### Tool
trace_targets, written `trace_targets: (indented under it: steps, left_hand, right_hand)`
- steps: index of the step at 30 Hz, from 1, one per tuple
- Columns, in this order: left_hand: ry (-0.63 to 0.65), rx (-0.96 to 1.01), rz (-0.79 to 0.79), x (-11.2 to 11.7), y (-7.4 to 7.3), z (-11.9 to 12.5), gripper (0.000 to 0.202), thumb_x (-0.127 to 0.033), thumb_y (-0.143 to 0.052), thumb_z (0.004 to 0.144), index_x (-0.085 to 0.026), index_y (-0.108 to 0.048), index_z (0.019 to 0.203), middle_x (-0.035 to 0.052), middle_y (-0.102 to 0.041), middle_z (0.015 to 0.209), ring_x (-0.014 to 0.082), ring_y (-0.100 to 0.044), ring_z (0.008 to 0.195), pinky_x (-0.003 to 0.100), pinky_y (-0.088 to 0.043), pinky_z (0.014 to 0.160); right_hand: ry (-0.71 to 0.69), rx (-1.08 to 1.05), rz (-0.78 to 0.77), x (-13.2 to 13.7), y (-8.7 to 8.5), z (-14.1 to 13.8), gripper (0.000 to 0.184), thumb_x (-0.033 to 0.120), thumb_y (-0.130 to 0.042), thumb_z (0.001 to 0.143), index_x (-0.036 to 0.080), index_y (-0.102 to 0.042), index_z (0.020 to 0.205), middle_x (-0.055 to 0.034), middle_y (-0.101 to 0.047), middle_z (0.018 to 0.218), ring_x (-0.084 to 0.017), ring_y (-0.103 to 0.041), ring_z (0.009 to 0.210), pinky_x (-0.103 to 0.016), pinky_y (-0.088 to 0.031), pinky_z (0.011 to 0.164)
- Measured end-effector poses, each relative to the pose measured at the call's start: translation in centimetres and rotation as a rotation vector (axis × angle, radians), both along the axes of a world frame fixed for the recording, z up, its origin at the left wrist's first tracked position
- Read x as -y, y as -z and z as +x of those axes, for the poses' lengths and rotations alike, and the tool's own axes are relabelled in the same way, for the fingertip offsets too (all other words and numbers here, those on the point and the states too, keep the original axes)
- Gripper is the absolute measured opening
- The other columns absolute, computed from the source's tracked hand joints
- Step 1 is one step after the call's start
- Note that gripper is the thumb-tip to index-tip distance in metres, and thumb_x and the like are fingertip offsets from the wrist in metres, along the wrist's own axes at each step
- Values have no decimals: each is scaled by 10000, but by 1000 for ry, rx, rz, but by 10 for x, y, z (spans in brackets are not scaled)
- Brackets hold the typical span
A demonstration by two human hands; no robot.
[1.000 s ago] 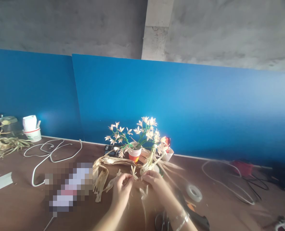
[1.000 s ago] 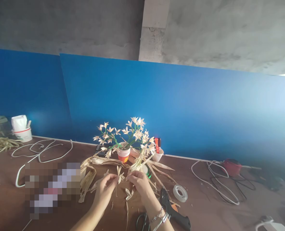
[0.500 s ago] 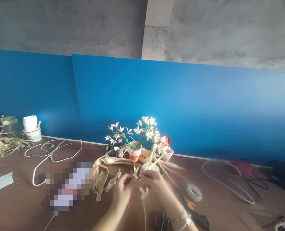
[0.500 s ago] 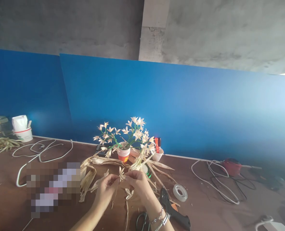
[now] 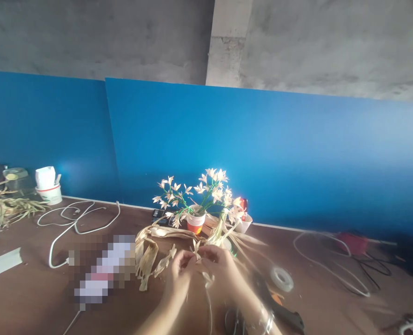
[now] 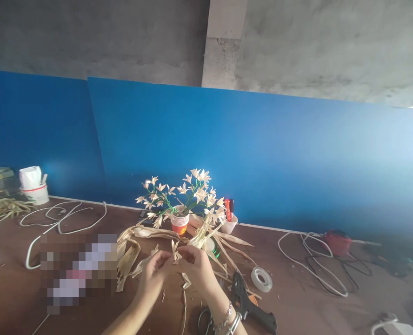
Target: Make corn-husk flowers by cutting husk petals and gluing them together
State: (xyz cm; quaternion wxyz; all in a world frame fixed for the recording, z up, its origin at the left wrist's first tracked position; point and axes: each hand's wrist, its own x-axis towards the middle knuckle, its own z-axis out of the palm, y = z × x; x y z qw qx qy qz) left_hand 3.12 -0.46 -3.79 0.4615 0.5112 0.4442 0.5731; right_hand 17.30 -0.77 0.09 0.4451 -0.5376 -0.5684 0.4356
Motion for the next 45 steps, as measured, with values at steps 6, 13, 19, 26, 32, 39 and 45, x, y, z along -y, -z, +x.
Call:
trace_targets:
  steps: [6, 13, 19, 26, 32, 39, 45]
  left_hand:
    - [-7, -19, 37, 5, -4, 1, 202, -393, -646, 742, -192, -647, 741, 22, -696, 660, 205, -659, 627, 278, -526, 577]
    - [-113, -213, 144, 9, -3, 1, 233, -425, -557, 828, -217, -633, 758, 40, -710, 691, 215, -672, 640, 291, -528, 588]
    - [-53, -113, 65, 2, 4, -1, 202, -392, -617, 774, -195, -657, 754, 51, -717, 703, 231, -679, 666, 300, -528, 611]
    - [-36, -3, -22, -2, 1, 2, 188, -373, -677, 671, -188, -649, 657, 32, -694, 621, 228, -667, 647, 294, -514, 605]
    - [-25, 16, -66, 3, -7, 6, 215, -406, -684, 622, -197, -633, 626, 20, -676, 588, 227, -658, 613, 308, -513, 594]
    - [-2, 8, -62, 5, -7, 5, 197, -392, -661, 651, -198, -628, 637, 13, -658, 587, 212, -634, 602, 297, -497, 590]
    - [14, -15, -10, 3, -1, 6, 161, -357, -644, 677, -200, -627, 643, 3, -641, 594, 198, -615, 606, 280, -482, 595]
  right_hand:
    - [56, -10, 60, 0, 9, -5, 258, 220, -668, 660, 137, -691, 903, 44, -519, 619, -126, -474, 603, -243, -361, 561]
    - [60, -67, -91, -1, 15, -11, 135, 257, -646, 663, 131, -673, 707, -1, -589, 597, -139, -507, 580, -259, -382, 572]
    - [69, 113, 77, 2, 6, -7, 114, 226, -548, 747, 178, -575, 648, 18, -551, 607, -133, -480, 594, -241, -348, 558]
    - [-20, 426, 384, 4, -1, 1, 127, 119, -504, 807, 193, -545, 711, -11, -590, 763, -152, -543, 721, -236, -393, 660]
    - [-3, 467, 417, 4, 5, 0, 149, 94, -517, 829, 198, -597, 757, -23, -635, 814, -163, -592, 767, -238, -421, 700]
    - [14, 472, 421, 3, 5, 0, 151, 122, -513, 846, 207, -611, 769, -31, -648, 822, -181, -609, 782, -262, -435, 717]
    - [33, 491, 393, 3, 4, -1, 145, 113, -515, 832, 202, -597, 753, -27, -635, 798, -174, -590, 753, -259, -428, 692]
